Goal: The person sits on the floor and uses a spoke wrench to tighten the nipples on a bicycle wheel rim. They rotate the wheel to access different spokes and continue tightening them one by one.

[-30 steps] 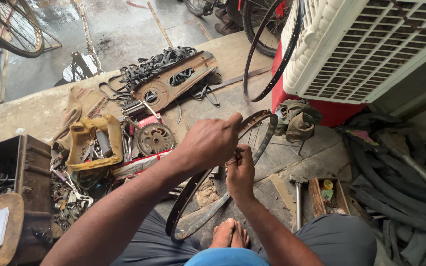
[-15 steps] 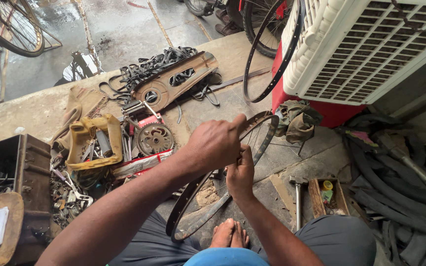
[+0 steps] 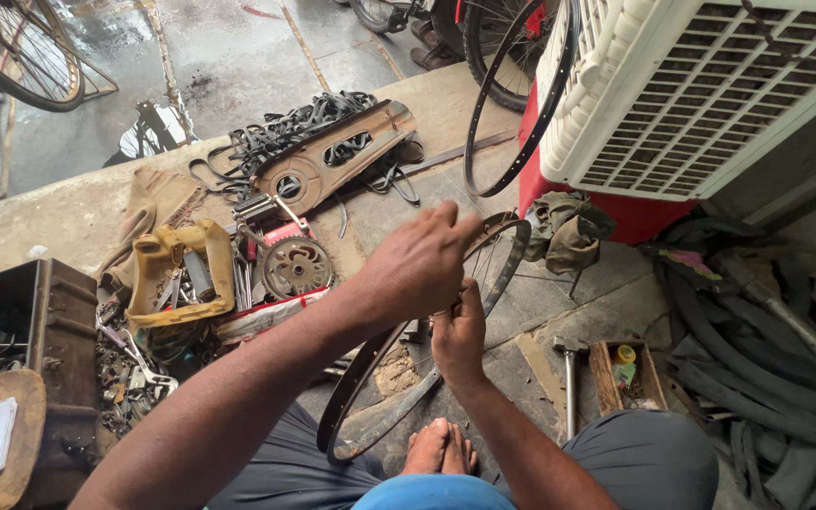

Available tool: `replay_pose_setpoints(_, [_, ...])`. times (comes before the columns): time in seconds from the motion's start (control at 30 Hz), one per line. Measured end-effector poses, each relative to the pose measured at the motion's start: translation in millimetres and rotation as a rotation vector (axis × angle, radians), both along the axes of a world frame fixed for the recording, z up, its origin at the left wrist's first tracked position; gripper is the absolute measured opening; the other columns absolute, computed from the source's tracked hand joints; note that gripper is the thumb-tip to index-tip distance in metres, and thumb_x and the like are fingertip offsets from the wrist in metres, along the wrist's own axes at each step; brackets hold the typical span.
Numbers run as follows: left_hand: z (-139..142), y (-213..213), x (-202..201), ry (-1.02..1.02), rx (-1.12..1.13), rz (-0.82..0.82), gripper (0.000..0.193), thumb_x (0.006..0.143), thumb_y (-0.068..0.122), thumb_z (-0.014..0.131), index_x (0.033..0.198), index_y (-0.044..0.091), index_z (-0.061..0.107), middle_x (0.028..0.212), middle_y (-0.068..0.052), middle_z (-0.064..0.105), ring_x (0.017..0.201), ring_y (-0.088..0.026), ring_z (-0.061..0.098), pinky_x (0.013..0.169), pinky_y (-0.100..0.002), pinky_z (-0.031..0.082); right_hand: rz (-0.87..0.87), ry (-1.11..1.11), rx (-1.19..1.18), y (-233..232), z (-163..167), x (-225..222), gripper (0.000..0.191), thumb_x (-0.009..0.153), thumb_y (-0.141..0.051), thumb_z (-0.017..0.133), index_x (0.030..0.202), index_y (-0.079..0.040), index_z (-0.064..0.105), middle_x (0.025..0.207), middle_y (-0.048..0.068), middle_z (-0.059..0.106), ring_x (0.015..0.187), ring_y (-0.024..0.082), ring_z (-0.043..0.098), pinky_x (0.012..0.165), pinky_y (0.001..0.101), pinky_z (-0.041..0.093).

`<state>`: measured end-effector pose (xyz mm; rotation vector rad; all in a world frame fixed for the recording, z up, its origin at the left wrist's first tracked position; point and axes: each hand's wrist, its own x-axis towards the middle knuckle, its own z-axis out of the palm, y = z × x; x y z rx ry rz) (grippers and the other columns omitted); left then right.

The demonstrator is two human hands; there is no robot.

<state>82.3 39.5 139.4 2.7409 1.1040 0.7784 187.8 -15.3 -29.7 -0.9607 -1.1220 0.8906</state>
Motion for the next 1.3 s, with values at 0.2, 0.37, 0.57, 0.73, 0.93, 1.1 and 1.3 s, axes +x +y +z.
replay_pose_setpoints(0.2, [4, 3, 2, 0.074, -0.086, 0.008, 0.027, 0.089, 0.014, 0.055, 0.115, 0.004, 0.054, 0.078, -0.013, 0.062, 0.074, -0.035, 0.066, 0.064, -0.046, 0.052, -0.021, -0.027, 0.028, -1, 2, -3, 0.010, 0.105, -0.009, 0.060, 0.110, -0.007, 0.051, 0.084, -0.005, 0.049, 0.068, 0.002, 0.044, 0.055, 0.0197, 0.039])
replay_pose_setpoints(0.37, [18, 0, 6, 0.202, -0.235, 0.140, 0.017, 0.106, 0.020, 0.048, 0.112, 0.005, 0.054, 0.083, -0.013, 0.065, 0.080, -0.034, 0.068, 0.069, -0.047, 0.052, -0.043, -0.018, -0.008, 0, 2, -4, 0.011, 0.103, -0.009, 0.061, 0.110, -0.008, 0.053, 0.080, -0.005, 0.047, 0.065, 0.003, 0.042, 0.053, 0.0205, 0.037])
replay_pose_setpoints(0.57, [23, -7, 2, 0.090, -0.036, 0.018, 0.035, 0.080, 0.020, 0.061, 0.110, 0.003, 0.055, 0.084, -0.018, 0.066, 0.076, -0.034, 0.068, 0.066, -0.046, 0.051, -0.061, -0.055, 0.038, 0, 2, -4, 0.012, 0.104, -0.010, 0.063, 0.108, -0.007, 0.052, 0.082, -0.005, 0.047, 0.068, 0.003, 0.043, 0.057, 0.0214, 0.039])
replay_pose_setpoints(0.73, [29, -6, 7, 0.249, -0.454, 0.190, 0.021, 0.110, 0.020, 0.042, 0.122, 0.005, 0.049, 0.090, -0.018, 0.068, 0.086, -0.034, 0.068, 0.075, -0.049, 0.054, -0.059, -0.086, 0.046, 0, 2, -4, 0.010, 0.104, -0.009, 0.061, 0.109, -0.007, 0.053, 0.083, -0.005, 0.045, 0.070, 0.004, 0.041, 0.058, 0.0218, 0.039])
replay_pose_setpoints(0.93, [24, -9, 7, 0.145, -0.069, 0.151, 0.014, 0.101, 0.018, 0.058, 0.106, 0.005, 0.058, 0.084, -0.018, 0.066, 0.075, -0.031, 0.068, 0.068, -0.049, 0.052, -0.059, -0.062, 0.002, 1, -1, -3, 0.010, 0.104, -0.009, 0.061, 0.108, -0.007, 0.052, 0.083, -0.005, 0.048, 0.069, 0.004, 0.043, 0.058, 0.0216, 0.039])
replay_pose_setpoints(1.1, [19, -1, 3, 0.179, -0.157, 0.044, 0.039, 0.084, 0.016, 0.066, 0.117, 0.000, 0.054, 0.080, -0.020, 0.067, 0.072, -0.033, 0.068, 0.063, -0.047, 0.053, -0.055, -0.067, 0.038, 2, 0, -4, 0.011, 0.104, -0.009, 0.061, 0.111, -0.006, 0.053, 0.083, -0.005, 0.047, 0.071, 0.004, 0.044, 0.060, 0.0214, 0.040])
replay_pose_setpoints(1.3, [10, 0, 3, 0.178, -0.255, 0.155, 0.027, 0.104, 0.029, 0.061, 0.112, 0.004, 0.056, 0.080, -0.015, 0.069, 0.075, -0.032, 0.069, 0.067, -0.047, 0.052, -0.054, -0.034, -0.024, 1, 4, -4, 0.011, 0.103, -0.010, 0.061, 0.111, -0.006, 0.054, 0.080, -0.005, 0.047, 0.067, 0.005, 0.044, 0.056, 0.0223, 0.039])
